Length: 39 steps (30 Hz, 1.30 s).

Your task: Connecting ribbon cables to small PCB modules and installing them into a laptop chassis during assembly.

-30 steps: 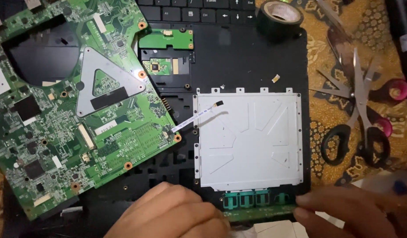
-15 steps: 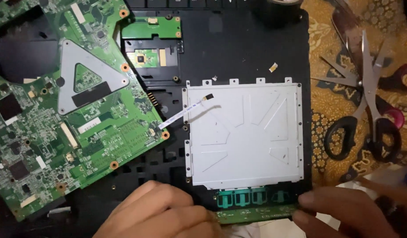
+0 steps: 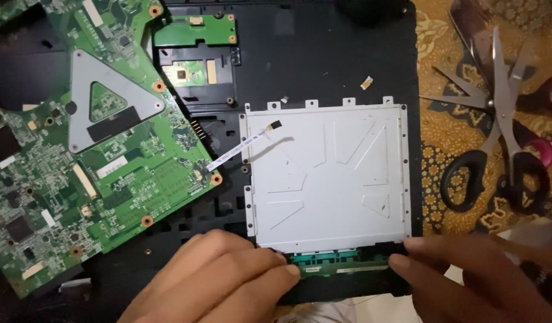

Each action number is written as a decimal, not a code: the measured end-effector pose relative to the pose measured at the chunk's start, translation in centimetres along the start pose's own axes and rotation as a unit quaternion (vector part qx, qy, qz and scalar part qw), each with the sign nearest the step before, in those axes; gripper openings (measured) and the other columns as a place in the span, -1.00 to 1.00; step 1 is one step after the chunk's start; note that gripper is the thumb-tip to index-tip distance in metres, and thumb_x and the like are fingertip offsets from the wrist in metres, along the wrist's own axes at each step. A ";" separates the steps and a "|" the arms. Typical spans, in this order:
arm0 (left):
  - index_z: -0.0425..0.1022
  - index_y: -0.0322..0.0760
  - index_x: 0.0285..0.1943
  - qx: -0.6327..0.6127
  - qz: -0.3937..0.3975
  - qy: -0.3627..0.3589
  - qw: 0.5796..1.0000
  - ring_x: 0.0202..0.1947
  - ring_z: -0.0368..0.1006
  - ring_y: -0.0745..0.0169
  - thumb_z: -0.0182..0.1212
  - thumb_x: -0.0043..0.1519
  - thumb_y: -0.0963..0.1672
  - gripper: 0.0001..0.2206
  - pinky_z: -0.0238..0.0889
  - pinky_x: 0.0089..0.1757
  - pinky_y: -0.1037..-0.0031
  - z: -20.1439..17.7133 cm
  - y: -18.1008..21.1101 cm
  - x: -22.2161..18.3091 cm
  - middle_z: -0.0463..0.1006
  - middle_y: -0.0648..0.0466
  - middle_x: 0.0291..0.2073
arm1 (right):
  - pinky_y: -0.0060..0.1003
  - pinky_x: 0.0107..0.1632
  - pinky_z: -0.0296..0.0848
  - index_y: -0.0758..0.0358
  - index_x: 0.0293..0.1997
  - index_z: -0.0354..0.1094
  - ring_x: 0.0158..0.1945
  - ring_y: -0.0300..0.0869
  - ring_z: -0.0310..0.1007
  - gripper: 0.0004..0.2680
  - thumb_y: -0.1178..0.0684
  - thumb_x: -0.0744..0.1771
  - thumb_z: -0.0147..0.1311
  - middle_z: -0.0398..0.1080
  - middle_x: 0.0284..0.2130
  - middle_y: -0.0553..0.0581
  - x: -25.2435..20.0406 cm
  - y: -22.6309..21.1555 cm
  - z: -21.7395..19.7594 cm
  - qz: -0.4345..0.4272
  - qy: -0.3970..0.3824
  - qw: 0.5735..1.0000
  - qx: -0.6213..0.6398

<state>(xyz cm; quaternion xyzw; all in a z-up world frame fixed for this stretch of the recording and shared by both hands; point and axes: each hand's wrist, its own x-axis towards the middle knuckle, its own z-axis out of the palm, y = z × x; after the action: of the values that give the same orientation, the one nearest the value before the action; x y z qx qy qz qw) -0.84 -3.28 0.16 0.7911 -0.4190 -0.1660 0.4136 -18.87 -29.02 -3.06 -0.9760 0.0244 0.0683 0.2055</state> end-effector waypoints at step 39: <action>0.63 -0.02 -0.18 0.061 -0.049 0.012 0.997 -0.28 0.58 0.55 0.18 0.35 -0.05 -0.87 0.36 -0.28 0.65 1.3 0.6 -1.2 0.66 0.47 -0.29 | -0.35 0.37 0.76 -0.06 0.28 0.45 0.29 -0.30 0.90 -0.58 0.14 0.25 0.08 0.70 0.23 -0.24 -5.9 5.6 3.5 0.402 -0.129 0.794 0.437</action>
<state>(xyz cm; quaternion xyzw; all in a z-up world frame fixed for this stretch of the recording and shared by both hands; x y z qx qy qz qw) -2.65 -3.17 -0.25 0.8362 -0.3842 -0.1509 0.3610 -25.57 -32.66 -7.60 -0.6667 0.4146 0.2523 0.5656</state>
